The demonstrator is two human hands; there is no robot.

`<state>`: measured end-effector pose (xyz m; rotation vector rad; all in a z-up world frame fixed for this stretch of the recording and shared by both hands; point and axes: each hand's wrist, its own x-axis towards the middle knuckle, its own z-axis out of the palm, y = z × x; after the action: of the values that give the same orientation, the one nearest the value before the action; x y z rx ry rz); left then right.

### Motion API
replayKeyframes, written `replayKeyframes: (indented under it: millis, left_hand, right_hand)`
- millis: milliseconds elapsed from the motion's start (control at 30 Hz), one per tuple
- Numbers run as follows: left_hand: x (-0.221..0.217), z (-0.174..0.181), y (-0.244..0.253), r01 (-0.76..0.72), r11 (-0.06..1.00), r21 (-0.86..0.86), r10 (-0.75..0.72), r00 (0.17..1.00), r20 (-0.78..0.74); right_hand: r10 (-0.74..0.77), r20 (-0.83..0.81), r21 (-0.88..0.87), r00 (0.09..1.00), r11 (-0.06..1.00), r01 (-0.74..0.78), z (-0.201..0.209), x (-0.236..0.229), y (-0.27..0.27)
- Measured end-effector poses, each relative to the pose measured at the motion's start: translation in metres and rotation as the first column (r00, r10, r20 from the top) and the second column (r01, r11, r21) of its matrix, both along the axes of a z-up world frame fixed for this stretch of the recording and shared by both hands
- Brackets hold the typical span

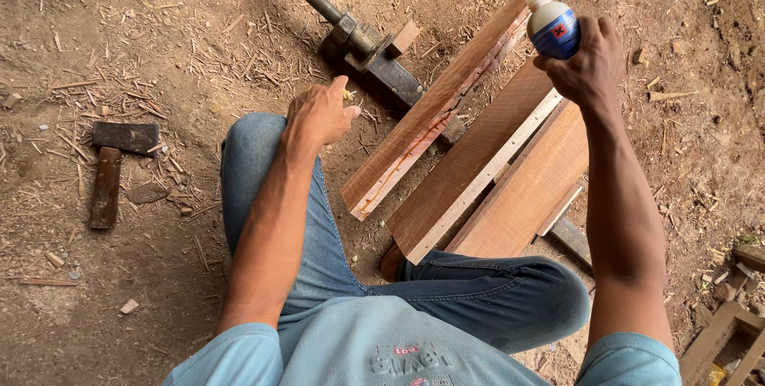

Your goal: The person applies glue to the edges of wooden planks and joins them together. They use a bottle to apply glue and press the planks together to form a larger panel.

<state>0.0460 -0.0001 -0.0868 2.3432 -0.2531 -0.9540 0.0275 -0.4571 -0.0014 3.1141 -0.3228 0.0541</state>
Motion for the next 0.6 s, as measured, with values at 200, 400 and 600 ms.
replayKeyframes:
  millis: [200, 400, 600]
  left_hand:
    - [0.005, -0.003, -0.002, 0.006, 1.000, -0.019, -0.006, 1.000, 0.023]
    - [0.007, -0.014, -0.005, 0.047, 0.998, -0.036, -0.046, 0.999, 0.017]
    - [0.009, -0.018, -0.008, 0.052, 0.996, -0.069, -0.052, 0.999, -0.003]
  right_hand:
    - [0.081, -0.017, -0.014, 0.997, 0.997, -0.081, -0.005, -0.021, 0.021]
    - [0.049, -0.082, 0.000, 0.995, 0.999, -0.049, -0.003, -0.038, 0.051]
    - [0.102, -0.083, 0.007, 0.991, 0.995, -0.102, 0.002, -0.053, 0.079]
